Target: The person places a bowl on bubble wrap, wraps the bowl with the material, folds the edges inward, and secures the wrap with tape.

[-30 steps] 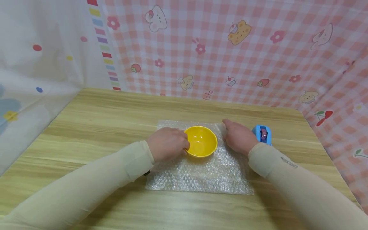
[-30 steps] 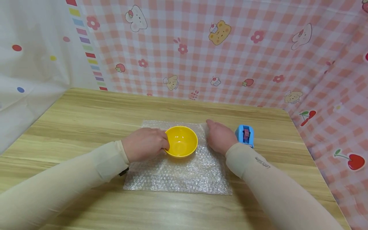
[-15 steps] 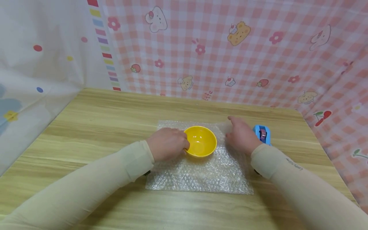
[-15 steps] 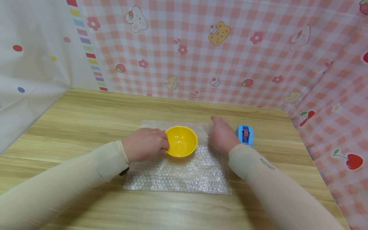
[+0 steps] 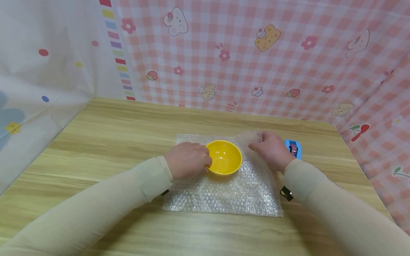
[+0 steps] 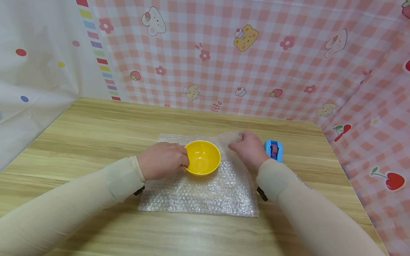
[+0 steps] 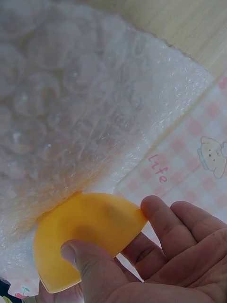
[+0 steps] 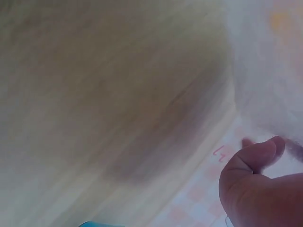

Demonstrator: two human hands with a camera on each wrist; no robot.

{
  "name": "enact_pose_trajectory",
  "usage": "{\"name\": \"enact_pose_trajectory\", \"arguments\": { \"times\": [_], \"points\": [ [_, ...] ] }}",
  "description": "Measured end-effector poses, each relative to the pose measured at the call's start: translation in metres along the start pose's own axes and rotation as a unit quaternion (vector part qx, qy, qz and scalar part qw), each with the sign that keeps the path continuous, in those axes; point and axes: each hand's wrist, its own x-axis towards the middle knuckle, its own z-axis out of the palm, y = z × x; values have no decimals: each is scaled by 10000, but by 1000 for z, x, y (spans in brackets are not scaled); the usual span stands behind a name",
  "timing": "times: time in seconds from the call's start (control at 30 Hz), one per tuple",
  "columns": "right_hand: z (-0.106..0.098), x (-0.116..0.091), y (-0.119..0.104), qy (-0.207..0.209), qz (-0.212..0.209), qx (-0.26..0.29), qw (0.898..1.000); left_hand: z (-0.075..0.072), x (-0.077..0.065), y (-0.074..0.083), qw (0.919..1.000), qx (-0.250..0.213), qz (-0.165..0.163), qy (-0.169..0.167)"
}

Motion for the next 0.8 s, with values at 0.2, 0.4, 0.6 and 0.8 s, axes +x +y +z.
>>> {"name": "enact_pose_trajectory", "arguments": {
  "times": [0.2,0.4,0.6,0.8],
  "points": [
    [7,-5,-5,-14,-227,-45,9997,2,0,-1,10000,22,35,50],
    [19,-8,-9,92,-588,-590,9965,2,0,-1,9999,27,67,69],
    [35,-13,-12,-140,-1089,-985,9891,2,-1,-1,9999,85,79,29],
    [46,-16,-12,-160,-1680,-1352,9763,1,-1,0,9999,120,53,12]
  ]
}}
